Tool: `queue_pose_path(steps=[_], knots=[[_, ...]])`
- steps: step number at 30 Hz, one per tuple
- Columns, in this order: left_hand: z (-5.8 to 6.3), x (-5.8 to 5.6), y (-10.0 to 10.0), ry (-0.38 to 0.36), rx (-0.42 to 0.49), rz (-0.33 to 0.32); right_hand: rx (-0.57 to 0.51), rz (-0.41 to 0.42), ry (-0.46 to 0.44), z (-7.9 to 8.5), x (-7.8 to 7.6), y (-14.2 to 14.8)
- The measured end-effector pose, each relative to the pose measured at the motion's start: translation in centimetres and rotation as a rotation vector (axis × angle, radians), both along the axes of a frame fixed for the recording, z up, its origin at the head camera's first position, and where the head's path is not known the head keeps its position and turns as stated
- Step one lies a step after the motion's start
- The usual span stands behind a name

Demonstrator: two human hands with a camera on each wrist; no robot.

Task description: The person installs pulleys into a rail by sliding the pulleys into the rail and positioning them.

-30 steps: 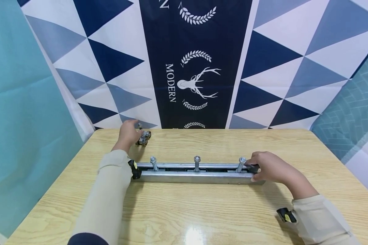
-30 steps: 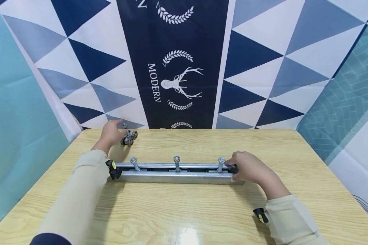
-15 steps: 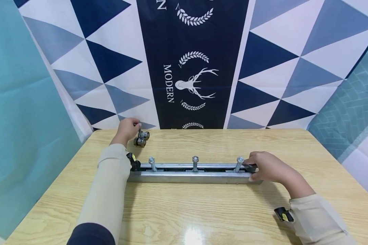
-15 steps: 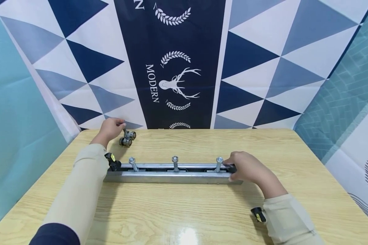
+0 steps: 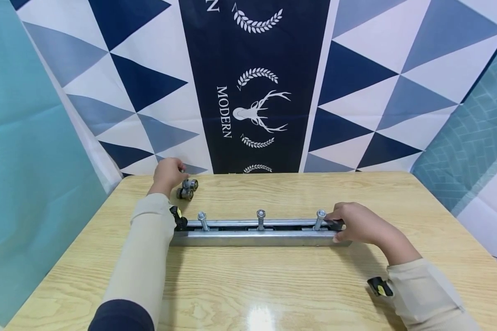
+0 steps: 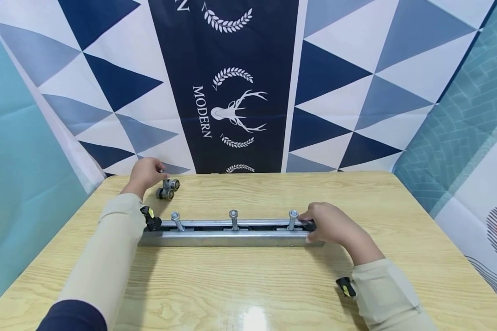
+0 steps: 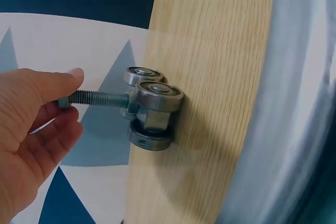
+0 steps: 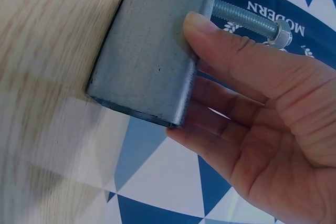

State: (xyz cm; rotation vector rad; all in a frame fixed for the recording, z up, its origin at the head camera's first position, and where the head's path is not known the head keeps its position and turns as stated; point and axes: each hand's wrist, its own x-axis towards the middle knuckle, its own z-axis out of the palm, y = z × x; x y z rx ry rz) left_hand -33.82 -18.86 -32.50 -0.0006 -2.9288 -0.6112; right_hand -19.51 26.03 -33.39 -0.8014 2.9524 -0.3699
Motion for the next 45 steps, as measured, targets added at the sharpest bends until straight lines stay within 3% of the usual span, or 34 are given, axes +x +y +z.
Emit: queue_pose_path(steps=[20, 29, 36, 45], knots=[[1.9, 1.1, -1.5, -0.061, -0.094, -0.186, -0.004, -0.010, -0.010, 0.0, 0.2, 0.2], [2.3, 2.3, -3.1, -0.064, -0.163, -0.262, -0.013, -0.007, -0.010, -0.2, 0.2, 0.0], [2.6, 3.2, -4.4, -0.088, -0.184, -0.280, -0.012, -0.012, -0.020, -0.2, 0.3, 0.0], [3.2, 4.8, -6.3, -0.086, -0.187, -0.249, -0.010, 0.018, -0.012, -0.2, -0.1, -0.3]])
